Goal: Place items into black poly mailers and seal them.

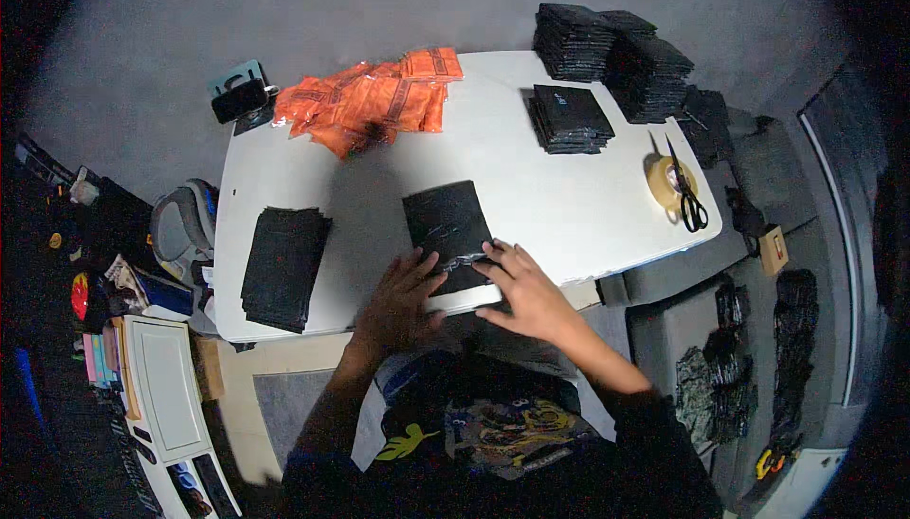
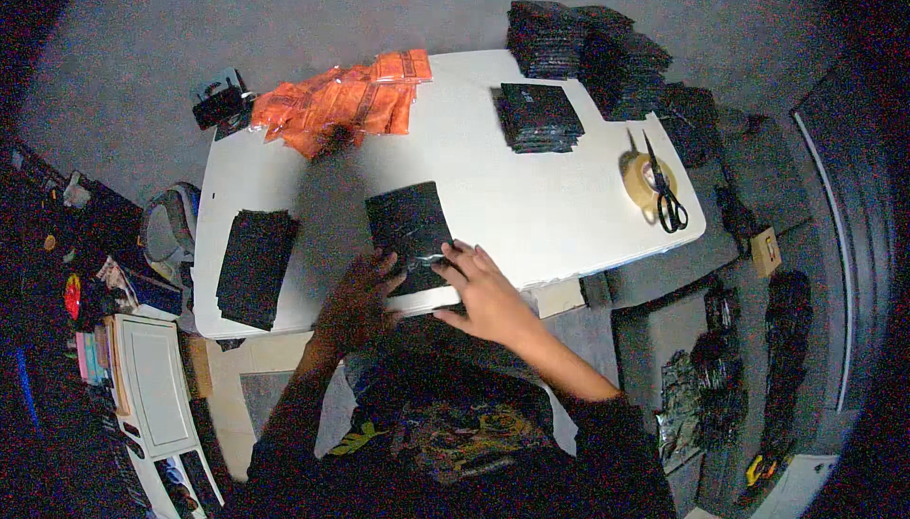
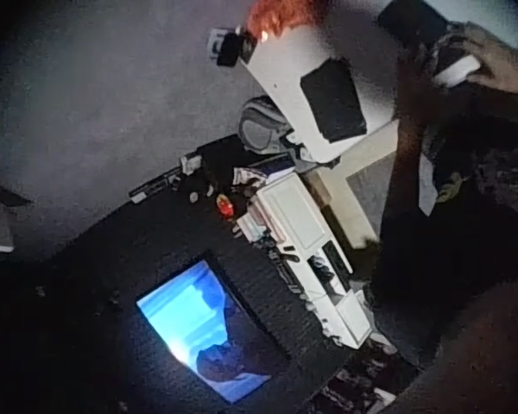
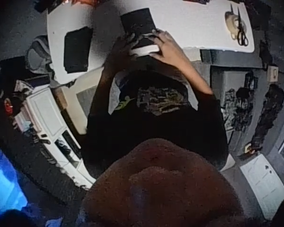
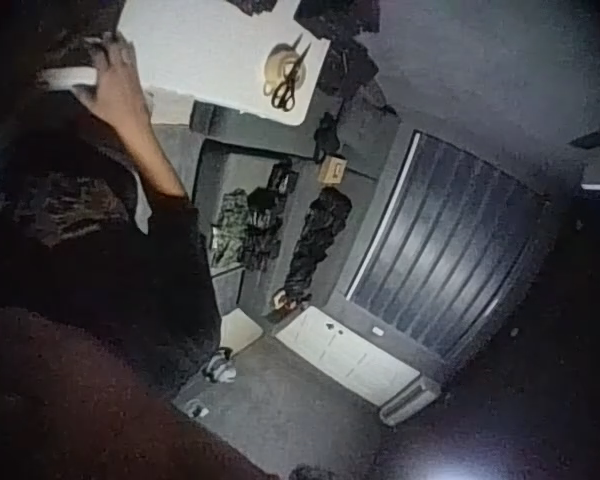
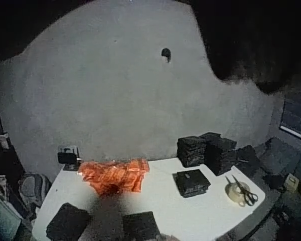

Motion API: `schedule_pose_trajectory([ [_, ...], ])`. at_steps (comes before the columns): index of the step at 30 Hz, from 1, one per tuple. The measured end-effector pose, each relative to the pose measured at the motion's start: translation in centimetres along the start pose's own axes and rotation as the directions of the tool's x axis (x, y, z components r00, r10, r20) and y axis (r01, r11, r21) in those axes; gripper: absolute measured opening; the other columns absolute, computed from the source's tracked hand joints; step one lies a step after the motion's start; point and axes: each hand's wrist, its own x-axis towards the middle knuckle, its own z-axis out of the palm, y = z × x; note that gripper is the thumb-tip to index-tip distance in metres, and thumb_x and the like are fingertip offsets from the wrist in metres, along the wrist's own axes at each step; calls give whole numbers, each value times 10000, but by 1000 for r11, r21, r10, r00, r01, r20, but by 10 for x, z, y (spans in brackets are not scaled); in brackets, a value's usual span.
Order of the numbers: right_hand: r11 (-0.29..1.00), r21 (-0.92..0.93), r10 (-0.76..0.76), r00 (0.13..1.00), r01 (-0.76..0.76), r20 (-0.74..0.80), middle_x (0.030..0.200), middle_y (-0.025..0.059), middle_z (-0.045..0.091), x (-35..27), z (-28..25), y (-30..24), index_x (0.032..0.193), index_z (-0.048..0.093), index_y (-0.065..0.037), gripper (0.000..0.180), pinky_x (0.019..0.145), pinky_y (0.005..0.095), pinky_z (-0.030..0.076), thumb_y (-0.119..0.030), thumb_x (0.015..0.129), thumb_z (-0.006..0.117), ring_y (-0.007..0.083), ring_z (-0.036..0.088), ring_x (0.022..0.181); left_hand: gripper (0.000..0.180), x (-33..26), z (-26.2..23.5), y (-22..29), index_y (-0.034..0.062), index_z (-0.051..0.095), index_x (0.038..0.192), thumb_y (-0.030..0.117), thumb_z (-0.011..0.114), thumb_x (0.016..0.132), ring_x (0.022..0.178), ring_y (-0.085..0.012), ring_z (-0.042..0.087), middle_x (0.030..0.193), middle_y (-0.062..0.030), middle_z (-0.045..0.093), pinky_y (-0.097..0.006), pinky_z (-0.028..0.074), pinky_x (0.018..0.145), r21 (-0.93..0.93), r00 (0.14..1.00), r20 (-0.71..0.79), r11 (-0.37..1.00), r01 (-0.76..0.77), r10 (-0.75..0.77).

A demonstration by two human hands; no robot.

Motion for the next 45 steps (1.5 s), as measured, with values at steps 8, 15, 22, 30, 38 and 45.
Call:
schedule_pose_trajectory([
  [8, 1000, 23, 2, 983, 2, -186, 964, 82, 631, -24, 6, -11, 978, 752, -85, 221, 941, 453, 482, -53, 777, 839, 304, 597, 997, 386, -26, 15, 3, 115, 719, 1288, 122, 774, 906, 1379, -332, 597, 1434, -103, 674, -553, 429, 1191, 15, 990, -129, 998, -59, 61],
  [15, 876, 482, 190, 900, 25, -392, 929, 71, 748, 15, -39, -17, 974, 757, -24, 135, 905, 339, 530, -84, 891, 844, 185, 697, 934, 138, 17, -32, 23, 76, 762, 1086, 123, 766, 956, 1090, -333, 722, 1085, -122, 773, -462, 536, 1006, -114, 909, -405, 992, 53, -95],
  [22, 706, 702, 269, 879, 99, -394, 891, -19, 705, 79, -83, -11, 1040, 736, 13, 202, 745, 234, 473, -125, 937, 841, 42, 562, 818, 225, 88, -92, 30, 9, 685, 1144, 215, 684, 1055, 1059, -292, 715, 1058, -186, 728, -437, 542, 939, -305, 869, -445, 949, 83, -219],
  [30, 525, 820, 302, 851, 228, -430, 964, -19, 728, 95, -91, -14, 1104, 684, -6, 113, 766, 204, 485, -67, 1025, 736, 31, 626, 845, 249, 115, -103, 45, -6, 611, 1082, 243, 618, 1088, 924, -288, 660, 967, -174, 668, -423, 522, 862, -436, 819, -454, 889, 138, -350],
  [38, 409, 892, 400, 841, 192, -364, 996, 43, 796, 113, -75, -31, 1066, 734, 12, 147, 783, 259, 555, -105, 996, 792, 74, 696, 859, 207, 131, -100, 23, 3, 616, 1096, 205, 644, 1069, 885, -230, 621, 930, -116, 657, -408, 514, 835, -422, 776, -549, 904, 62, -309],
  [45, 414, 870, 481, 747, 268, -459, 971, 28, 782, 121, -89, -4, 1002, 725, -17, 80, 747, 232, 522, -71, 995, 784, 51, 670, 823, 296, 80, -62, 22, -16, 682, 1197, 221, 728, 1025, 963, -226, 726, 1064, -122, 738, -377, 597, 899, -613, 911, -118, 751, 246, -395],
])
